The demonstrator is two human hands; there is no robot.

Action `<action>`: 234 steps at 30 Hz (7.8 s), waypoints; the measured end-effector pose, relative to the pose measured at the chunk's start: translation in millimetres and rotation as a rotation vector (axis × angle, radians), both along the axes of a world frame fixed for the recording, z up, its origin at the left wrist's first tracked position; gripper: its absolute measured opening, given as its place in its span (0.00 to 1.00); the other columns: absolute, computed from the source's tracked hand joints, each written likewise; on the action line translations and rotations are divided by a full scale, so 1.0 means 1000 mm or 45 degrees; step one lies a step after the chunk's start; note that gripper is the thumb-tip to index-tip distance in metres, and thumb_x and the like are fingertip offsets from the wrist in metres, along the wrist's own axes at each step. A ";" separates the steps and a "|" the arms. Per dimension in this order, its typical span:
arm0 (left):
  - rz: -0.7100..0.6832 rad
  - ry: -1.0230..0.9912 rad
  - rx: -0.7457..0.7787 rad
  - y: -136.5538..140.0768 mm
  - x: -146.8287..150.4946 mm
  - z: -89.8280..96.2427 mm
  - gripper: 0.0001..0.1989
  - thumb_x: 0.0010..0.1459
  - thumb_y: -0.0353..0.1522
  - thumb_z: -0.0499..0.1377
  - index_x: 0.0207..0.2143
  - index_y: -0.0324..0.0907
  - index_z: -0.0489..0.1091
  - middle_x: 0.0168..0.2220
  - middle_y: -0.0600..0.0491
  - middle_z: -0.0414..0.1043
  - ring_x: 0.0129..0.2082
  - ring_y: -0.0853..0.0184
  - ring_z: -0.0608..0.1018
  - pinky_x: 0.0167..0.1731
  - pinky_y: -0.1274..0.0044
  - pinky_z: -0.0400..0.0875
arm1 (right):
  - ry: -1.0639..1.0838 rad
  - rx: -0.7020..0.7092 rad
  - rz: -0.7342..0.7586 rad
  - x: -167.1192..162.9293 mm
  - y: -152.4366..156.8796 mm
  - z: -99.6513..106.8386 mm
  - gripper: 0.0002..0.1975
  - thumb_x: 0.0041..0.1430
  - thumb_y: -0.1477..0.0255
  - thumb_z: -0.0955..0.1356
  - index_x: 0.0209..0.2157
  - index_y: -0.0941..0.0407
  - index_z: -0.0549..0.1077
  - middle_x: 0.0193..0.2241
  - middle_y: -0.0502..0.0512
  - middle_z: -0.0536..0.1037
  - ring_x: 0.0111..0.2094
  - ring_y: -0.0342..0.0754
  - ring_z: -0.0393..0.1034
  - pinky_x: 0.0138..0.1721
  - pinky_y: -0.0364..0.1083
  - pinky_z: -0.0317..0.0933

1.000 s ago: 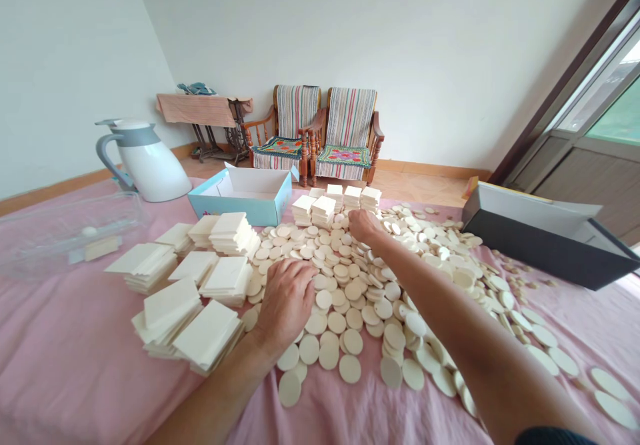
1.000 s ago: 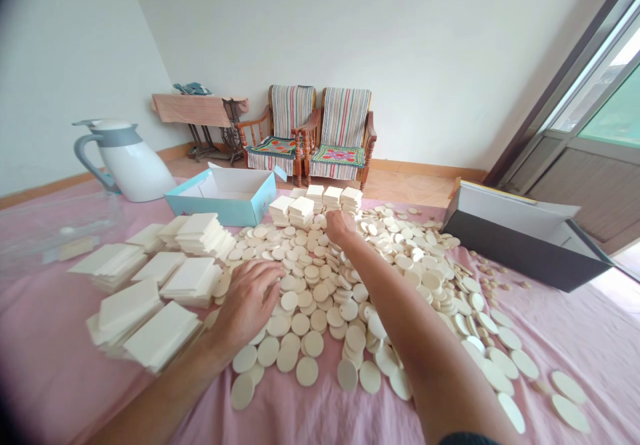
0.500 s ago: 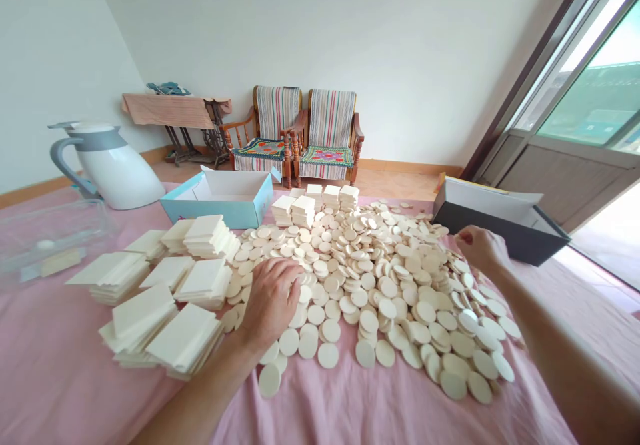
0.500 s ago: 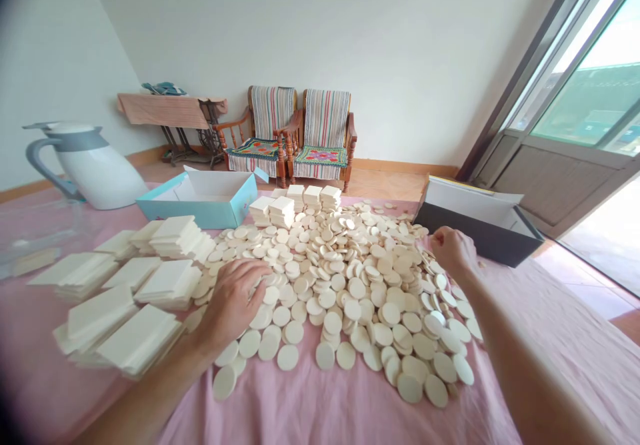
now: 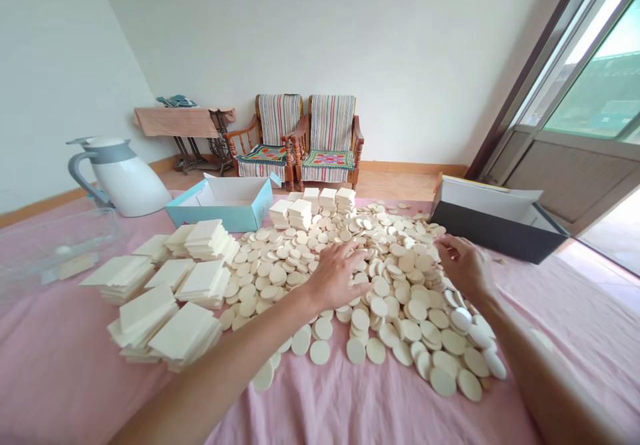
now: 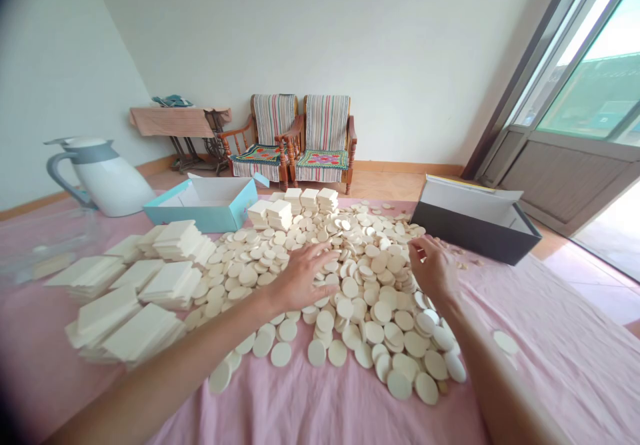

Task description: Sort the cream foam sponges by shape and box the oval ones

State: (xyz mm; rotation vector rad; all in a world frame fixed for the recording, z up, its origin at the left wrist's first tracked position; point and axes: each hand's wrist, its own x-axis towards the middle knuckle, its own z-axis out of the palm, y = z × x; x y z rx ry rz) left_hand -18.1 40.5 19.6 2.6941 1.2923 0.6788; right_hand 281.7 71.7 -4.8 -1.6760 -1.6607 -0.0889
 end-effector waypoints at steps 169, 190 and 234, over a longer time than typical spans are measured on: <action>0.173 -1.097 -1.050 -0.030 0.004 0.001 0.12 0.55 0.35 0.60 0.39 0.37 0.68 0.37 0.46 0.76 0.35 0.63 0.80 0.32 0.75 0.75 | 0.281 -0.216 0.435 -0.078 -0.037 0.035 0.05 0.51 0.71 0.64 0.30 0.56 0.70 0.20 0.47 0.70 0.21 0.40 0.62 0.23 0.40 0.53; -0.206 0.051 -0.092 -0.074 -0.023 -0.008 0.15 0.53 0.35 0.63 0.43 0.43 0.69 0.45 0.49 0.72 0.49 0.58 0.68 0.56 0.59 0.52 | -0.376 -0.312 0.321 -0.031 -0.030 0.023 0.20 0.55 0.59 0.65 0.45 0.54 0.73 0.38 0.58 0.76 0.39 0.52 0.69 0.40 0.49 0.60; 0.096 -0.104 0.023 -0.051 -0.051 -0.022 0.06 0.58 0.26 0.55 0.35 0.42 0.70 0.38 0.52 0.73 0.41 0.63 0.70 0.49 0.65 0.61 | -0.814 -0.400 0.576 -0.159 0.038 0.027 0.13 0.62 0.79 0.57 0.38 0.60 0.72 0.39 0.61 0.70 0.35 0.47 0.66 0.33 0.43 0.56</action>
